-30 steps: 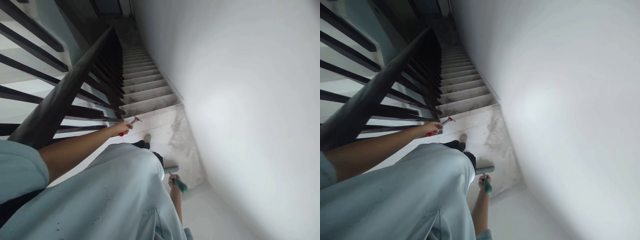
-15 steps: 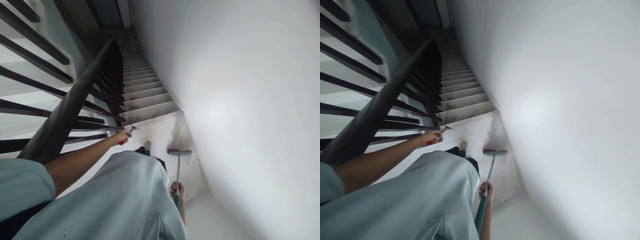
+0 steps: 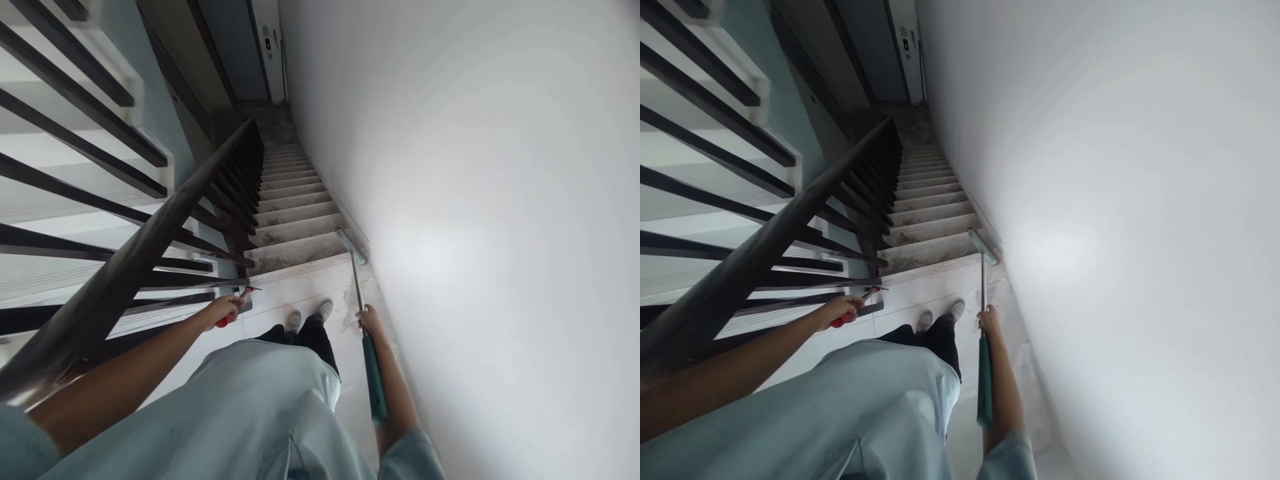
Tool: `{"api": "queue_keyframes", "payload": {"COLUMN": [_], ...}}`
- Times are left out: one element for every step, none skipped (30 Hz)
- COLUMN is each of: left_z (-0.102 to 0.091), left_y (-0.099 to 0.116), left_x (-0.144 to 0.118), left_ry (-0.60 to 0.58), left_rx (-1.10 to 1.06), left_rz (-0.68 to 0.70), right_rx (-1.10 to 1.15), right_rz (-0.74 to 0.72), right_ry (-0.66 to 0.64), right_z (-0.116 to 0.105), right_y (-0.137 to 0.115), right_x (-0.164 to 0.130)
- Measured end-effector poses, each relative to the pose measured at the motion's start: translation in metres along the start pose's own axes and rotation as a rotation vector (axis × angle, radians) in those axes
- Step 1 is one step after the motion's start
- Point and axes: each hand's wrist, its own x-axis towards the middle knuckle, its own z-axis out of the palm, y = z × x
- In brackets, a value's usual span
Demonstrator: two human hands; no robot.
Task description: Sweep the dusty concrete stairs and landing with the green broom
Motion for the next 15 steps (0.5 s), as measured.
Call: {"api": "queue_keyframes", "payload": {"left_z": [0.002,0.004,0.008,0.011,0.015,0.019,0.024,0.028,0.034,0.039,0.046,0.052,0.058,0.065,0.070], "left_y": [0.002,0.004,0.007,0.011,0.016,0.022,0.028,0.034,0.039,0.045,0.049,0.052,0.055,0.056,0.057], "left_x": [-0.002,-0.005,-0.008,-0.011,-0.012,-0.013,-0.013,-0.012,-0.009,-0.006,-0.003,0.001,0.004,0.008,0.011], "left_ry": [0.024,0.042,0.051,0.053,0.047,0.036,0.019,-0.001,-0.023,-0.046,-0.069,-0.092,-0.115,-0.137,-0.159], "left_rx": [-0.004,-0.002,0.004,0.012,0.020,0.030,0.042,0.057,0.075,0.094,0.113,0.130,0.144,0.156,0.166], "left_rz": [-0.002,-0.002,0.000,0.005,0.010,0.017,0.023,0.029,0.034,0.038,0.043,0.048,0.053,0.059,0.066], "right_rx": [-0.025,-0.052,-0.077,-0.096,-0.106,-0.102,-0.090,-0.073,-0.048,-0.019,0.005,0.010,-0.005,-0.032,-0.068], "right_rz": [-0.029,-0.052,-0.066,-0.072,-0.066,-0.049,-0.023,0.010,0.058,0.117,0.165,0.216,0.259,0.295,0.325], "right_ry": [0.014,0.025,0.033,0.039,0.051,0.072,0.106,0.149,0.202,0.242,0.272,0.295,0.300,0.299,0.292], "right_z": [-0.001,-0.003,-0.004,-0.007,-0.011,-0.017,-0.023,-0.030,-0.037,-0.044,-0.051,-0.056,-0.061,-0.064,-0.065], "right_y": [-0.014,-0.025,-0.032,-0.033,-0.028,-0.018,-0.001,0.020,0.046,0.073,0.102,0.130,0.156,0.180,0.201], "right_x": [0.019,0.033,0.043,0.048,0.048,0.044,0.036,0.024,0.009,-0.007,-0.024,-0.040,-0.056,-0.071,-0.084]}}
